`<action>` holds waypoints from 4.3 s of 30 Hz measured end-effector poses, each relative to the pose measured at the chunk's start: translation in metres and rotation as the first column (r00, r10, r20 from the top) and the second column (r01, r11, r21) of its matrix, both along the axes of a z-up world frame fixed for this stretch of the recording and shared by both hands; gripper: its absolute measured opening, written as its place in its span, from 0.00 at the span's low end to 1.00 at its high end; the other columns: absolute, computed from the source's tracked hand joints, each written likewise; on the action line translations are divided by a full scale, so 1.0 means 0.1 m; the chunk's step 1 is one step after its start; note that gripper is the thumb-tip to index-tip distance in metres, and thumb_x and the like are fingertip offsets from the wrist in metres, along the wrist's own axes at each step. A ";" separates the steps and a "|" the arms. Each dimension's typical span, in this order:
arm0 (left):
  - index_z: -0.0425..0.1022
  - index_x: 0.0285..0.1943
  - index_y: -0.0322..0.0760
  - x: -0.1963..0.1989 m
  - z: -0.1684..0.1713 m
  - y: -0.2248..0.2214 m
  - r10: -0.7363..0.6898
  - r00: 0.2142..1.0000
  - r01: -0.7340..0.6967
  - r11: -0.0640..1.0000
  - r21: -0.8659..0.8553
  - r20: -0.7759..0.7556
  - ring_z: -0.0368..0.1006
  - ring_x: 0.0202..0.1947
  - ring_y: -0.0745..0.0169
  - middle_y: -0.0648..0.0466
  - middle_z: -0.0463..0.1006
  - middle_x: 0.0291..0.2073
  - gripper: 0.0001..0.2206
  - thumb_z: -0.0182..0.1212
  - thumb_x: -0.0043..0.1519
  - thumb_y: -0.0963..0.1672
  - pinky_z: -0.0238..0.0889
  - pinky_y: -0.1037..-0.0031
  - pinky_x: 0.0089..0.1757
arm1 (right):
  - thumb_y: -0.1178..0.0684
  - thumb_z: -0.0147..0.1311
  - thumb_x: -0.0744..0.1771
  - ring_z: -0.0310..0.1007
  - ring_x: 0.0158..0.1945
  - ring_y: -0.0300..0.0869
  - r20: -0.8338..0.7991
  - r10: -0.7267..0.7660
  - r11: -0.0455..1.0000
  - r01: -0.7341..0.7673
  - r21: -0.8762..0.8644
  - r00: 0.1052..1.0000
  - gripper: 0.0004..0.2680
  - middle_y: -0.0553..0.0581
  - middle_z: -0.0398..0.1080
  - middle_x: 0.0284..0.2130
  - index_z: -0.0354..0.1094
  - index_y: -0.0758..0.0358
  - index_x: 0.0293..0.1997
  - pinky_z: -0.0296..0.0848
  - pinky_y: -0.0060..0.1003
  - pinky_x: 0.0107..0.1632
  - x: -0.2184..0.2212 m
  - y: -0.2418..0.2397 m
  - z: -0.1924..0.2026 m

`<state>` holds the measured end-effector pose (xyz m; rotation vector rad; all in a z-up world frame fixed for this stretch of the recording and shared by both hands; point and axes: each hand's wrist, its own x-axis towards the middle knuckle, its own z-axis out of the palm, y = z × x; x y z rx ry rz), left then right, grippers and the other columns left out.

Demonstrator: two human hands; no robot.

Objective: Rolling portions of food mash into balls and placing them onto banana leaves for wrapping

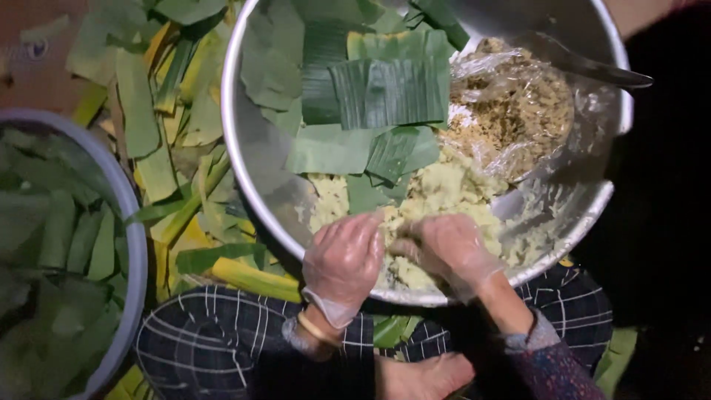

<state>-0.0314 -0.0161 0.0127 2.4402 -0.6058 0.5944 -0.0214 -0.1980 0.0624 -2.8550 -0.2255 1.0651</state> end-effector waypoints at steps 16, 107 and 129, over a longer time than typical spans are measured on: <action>0.78 0.52 0.37 0.07 0.34 -0.02 -0.103 0.940 -0.005 0.950 -0.314 -0.326 0.82 0.42 0.54 0.49 0.84 0.45 0.09 0.57 0.64 0.39 0.76 0.66 0.43 | 0.18 0.36 0.60 0.44 0.74 0.57 0.545 0.254 0.941 -0.074 -0.330 0.799 0.34 0.50 0.43 0.76 0.40 0.26 0.77 0.43 0.82 0.65 -0.90 -0.90 -0.26; 0.66 0.69 0.35 0.20 0.11 -0.21 -0.638 0.481 -0.805 -0.048 -0.592 -0.602 0.74 0.37 0.61 0.47 0.76 0.43 0.18 0.53 0.69 0.43 0.74 0.76 0.34 | 0.61 0.59 0.63 0.68 0.56 0.64 0.357 -0.593 0.637 0.150 0.756 0.721 0.11 0.65 0.71 0.53 0.75 0.62 0.49 0.66 0.57 0.59 -0.33 -0.68 0.15; 0.56 0.78 0.42 0.12 0.35 -0.29 -0.927 0.239 -0.748 0.013 -0.663 -0.288 0.76 0.39 0.53 0.41 0.77 0.41 0.34 0.65 0.61 0.46 0.74 0.49 0.51 | 0.47 0.59 0.64 0.70 0.53 0.53 0.027 -0.400 0.490 0.189 0.851 0.916 0.17 0.65 0.68 0.54 0.67 0.51 0.60 0.80 0.54 0.53 0.09 0.04 0.49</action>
